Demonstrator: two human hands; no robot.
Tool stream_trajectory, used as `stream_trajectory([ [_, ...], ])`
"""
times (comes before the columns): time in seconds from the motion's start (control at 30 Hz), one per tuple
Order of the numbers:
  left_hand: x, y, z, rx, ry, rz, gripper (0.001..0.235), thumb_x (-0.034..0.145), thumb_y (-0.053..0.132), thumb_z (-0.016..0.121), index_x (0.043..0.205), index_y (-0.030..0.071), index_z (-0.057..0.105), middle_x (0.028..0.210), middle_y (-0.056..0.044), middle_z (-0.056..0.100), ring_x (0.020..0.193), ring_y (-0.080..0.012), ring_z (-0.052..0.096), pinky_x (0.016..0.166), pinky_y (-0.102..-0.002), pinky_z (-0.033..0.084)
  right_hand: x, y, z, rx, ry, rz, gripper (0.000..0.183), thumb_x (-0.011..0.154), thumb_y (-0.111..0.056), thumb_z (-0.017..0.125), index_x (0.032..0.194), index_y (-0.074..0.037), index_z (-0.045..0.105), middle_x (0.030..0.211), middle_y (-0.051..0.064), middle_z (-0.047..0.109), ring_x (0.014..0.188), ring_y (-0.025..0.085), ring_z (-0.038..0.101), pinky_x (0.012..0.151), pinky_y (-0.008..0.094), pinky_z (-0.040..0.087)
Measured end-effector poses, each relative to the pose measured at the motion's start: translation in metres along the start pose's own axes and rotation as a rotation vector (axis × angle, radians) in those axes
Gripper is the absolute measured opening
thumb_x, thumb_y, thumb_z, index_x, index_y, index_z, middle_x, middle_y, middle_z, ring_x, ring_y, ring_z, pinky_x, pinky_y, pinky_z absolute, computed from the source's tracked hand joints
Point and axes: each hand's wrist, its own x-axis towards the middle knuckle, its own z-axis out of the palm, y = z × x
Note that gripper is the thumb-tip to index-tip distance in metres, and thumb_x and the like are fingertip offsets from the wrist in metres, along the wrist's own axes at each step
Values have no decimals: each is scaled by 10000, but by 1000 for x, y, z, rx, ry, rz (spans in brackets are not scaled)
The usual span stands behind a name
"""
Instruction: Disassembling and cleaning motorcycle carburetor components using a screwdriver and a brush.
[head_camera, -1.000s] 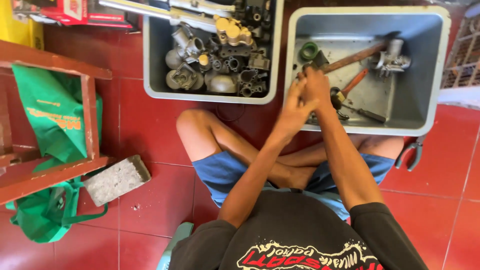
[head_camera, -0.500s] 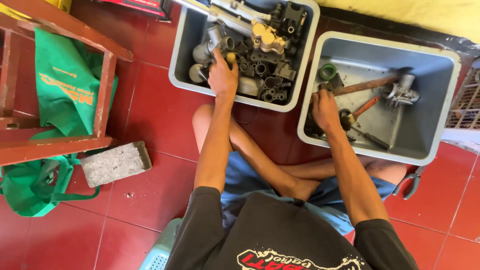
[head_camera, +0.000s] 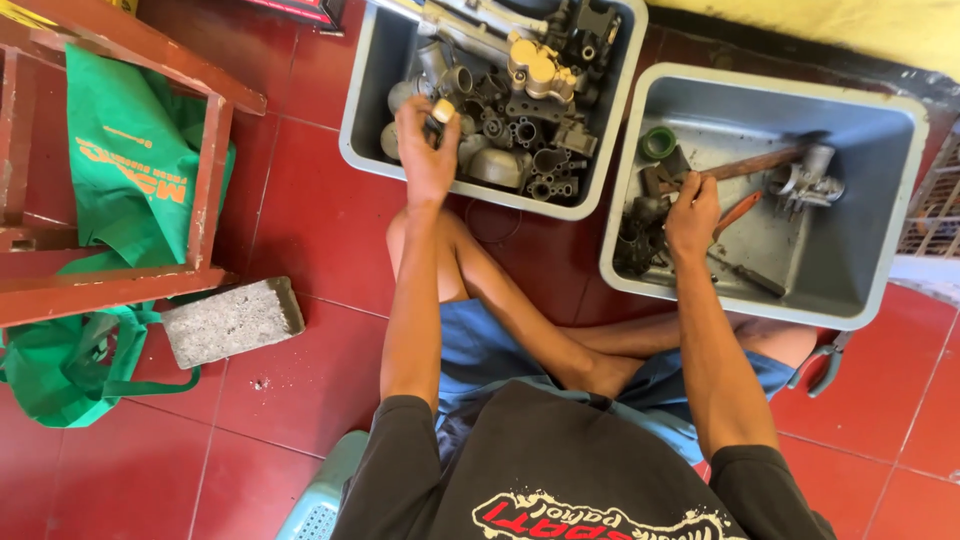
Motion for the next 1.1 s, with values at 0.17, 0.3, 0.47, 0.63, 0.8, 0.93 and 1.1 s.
stream_trajectory([
  [0.17,6,4,-18,-1000,66,-358,332,1003,99,608,1181,210,351,1225,-129,623,1068,-257,627,849,-441,609,3,17,9,477,-176,411,288,1149,-304,436,1066,-31,478,855,62,600,586,142,642,550,252,532],
  [0.3,14,-2,-13,-1186,217,-662,382,985,371,545,1267,167,388,1002,-144,603,781,-222,575,641,-412,556,5,13,13,578,-332,495,255,1156,-254,478,977,-73,498,708,27,534,605,157,669,583,245,524],
  [0.47,3,10,9,-859,14,-712,401,901,353,738,1090,42,569,736,-87,568,480,-160,529,334,-296,448,4,9,14,466,-240,353,176,1108,-190,558,1040,-30,535,831,119,656,676,204,709,613,269,567],
  [0.63,-33,34,31,-1020,-180,-649,290,957,324,684,820,71,649,741,-149,680,652,-295,754,648,-507,680,5,23,1,615,-95,510,179,1085,-242,517,990,-94,552,766,92,661,598,180,702,555,251,596],
  [0.8,-119,78,62,-1076,-527,-550,336,962,37,650,1285,-48,615,926,-239,716,557,-273,720,553,-362,631,-4,10,-41,648,-95,672,239,975,-184,479,987,-75,691,680,69,535,551,145,584,492,240,552],
  [0.93,-173,98,77,-1069,-609,-687,279,968,24,646,1242,-26,631,935,-235,709,477,-225,657,472,-324,594,-4,18,-63,755,-141,806,294,921,-351,583,933,-80,696,652,64,523,493,188,549,449,324,524],
  [1.1,-211,82,83,-1103,-652,-814,196,1018,51,637,1187,-49,638,897,-231,697,578,-242,705,587,-415,648,-3,54,-50,-197,-635,25,367,1137,-211,383,1058,46,632,904,321,681,923,504,687,812,573,537],
])
